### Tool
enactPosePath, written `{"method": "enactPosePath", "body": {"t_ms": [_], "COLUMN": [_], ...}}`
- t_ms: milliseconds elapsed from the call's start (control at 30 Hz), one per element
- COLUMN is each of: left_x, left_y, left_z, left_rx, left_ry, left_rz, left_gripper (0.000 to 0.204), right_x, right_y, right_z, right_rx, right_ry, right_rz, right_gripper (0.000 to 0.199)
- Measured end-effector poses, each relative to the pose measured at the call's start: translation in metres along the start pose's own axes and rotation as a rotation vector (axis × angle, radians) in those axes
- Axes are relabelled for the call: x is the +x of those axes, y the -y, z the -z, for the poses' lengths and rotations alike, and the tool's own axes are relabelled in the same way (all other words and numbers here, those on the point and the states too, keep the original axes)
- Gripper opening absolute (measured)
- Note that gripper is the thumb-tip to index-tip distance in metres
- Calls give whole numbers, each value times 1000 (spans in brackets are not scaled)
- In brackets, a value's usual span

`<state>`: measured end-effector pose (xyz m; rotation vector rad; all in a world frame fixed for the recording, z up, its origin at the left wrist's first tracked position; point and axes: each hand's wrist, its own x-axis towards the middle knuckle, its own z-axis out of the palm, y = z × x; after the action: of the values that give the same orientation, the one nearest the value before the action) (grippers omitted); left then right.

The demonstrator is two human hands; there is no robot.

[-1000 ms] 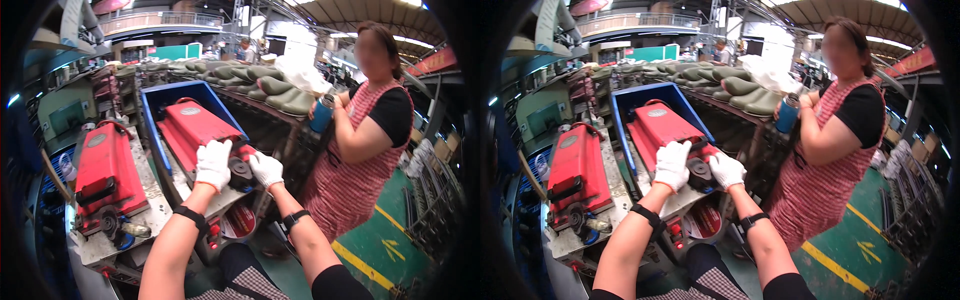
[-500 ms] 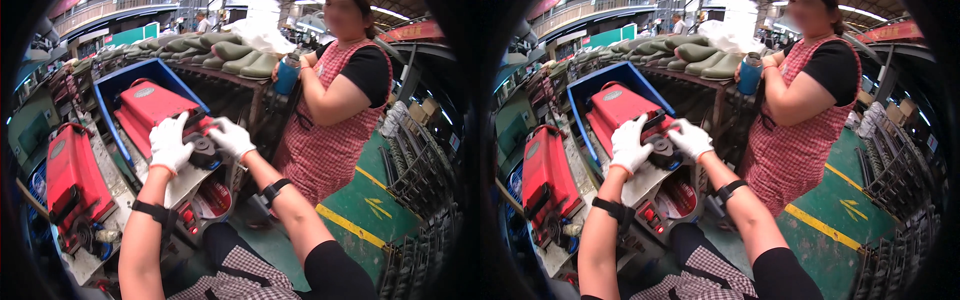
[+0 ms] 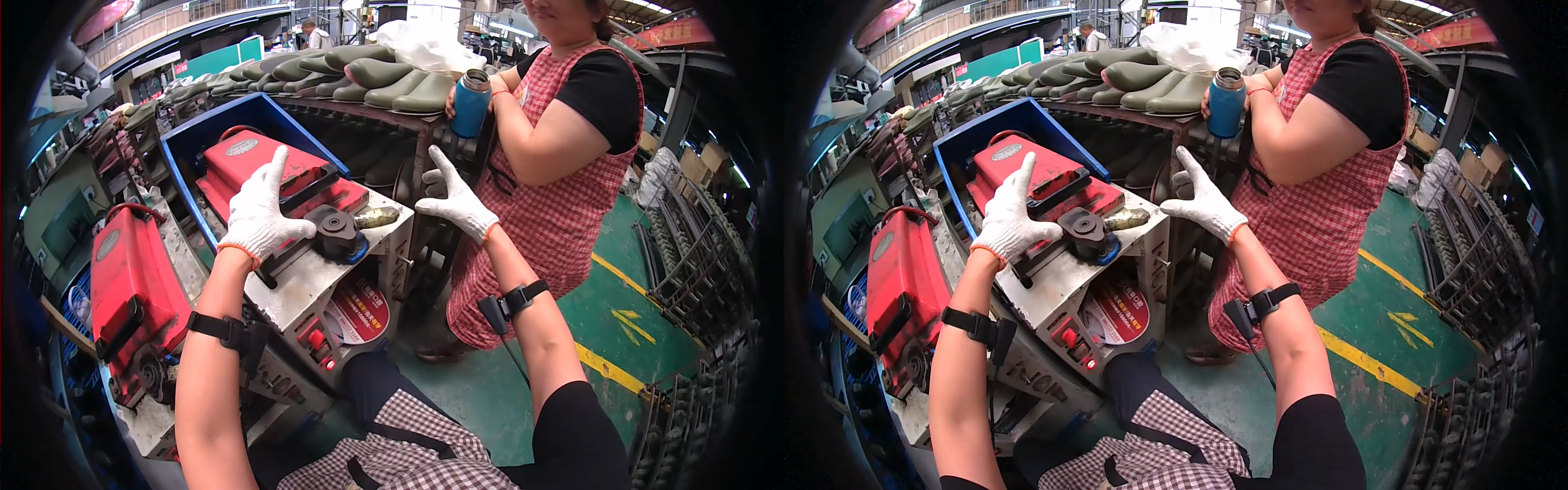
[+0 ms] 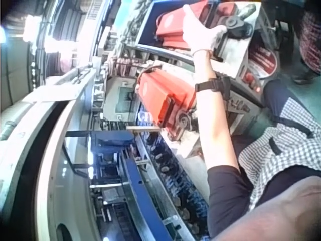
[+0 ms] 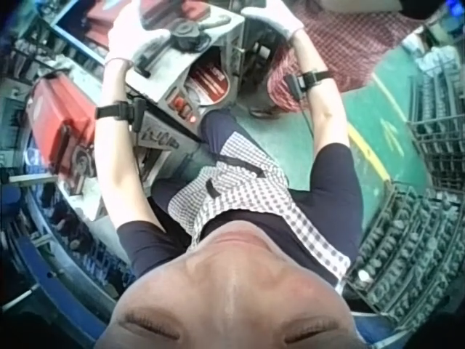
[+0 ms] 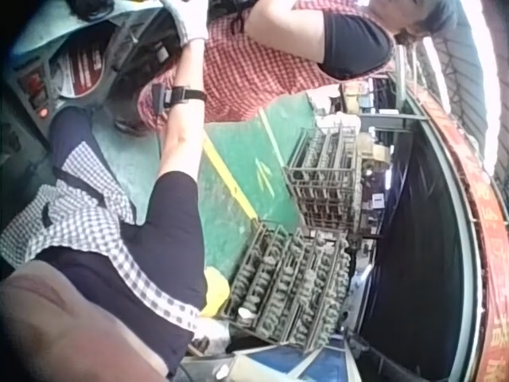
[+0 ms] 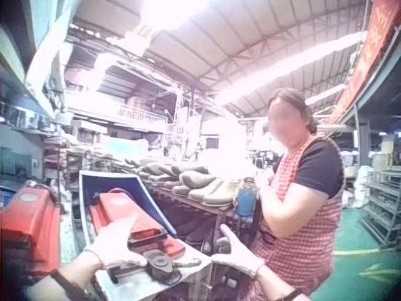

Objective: Operating two hydraulic press machines to bond soles to shoe uppers, removing completed shoes from a conveyor belt and placing them into the presses.

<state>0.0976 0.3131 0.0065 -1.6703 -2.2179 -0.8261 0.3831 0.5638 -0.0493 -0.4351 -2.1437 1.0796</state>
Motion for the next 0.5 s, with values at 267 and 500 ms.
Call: {"method": "enactPosePath", "body": {"t_ms": [267,500], "left_x": [-14,-12], "left_y": [3,-18], "left_z": [-30,-43], "left_rx": [280,264], "left_ry": [28,-84], "left_rz": [-214,-144], "left_gripper": [106,71], "right_x": [20,32], "right_y": [38,9], "right_z": [-53,-133], "right_rx": [-409,-895], "right_ry": [84,-78], "right_rz": [76,387], "right_gripper": [61,26]}}
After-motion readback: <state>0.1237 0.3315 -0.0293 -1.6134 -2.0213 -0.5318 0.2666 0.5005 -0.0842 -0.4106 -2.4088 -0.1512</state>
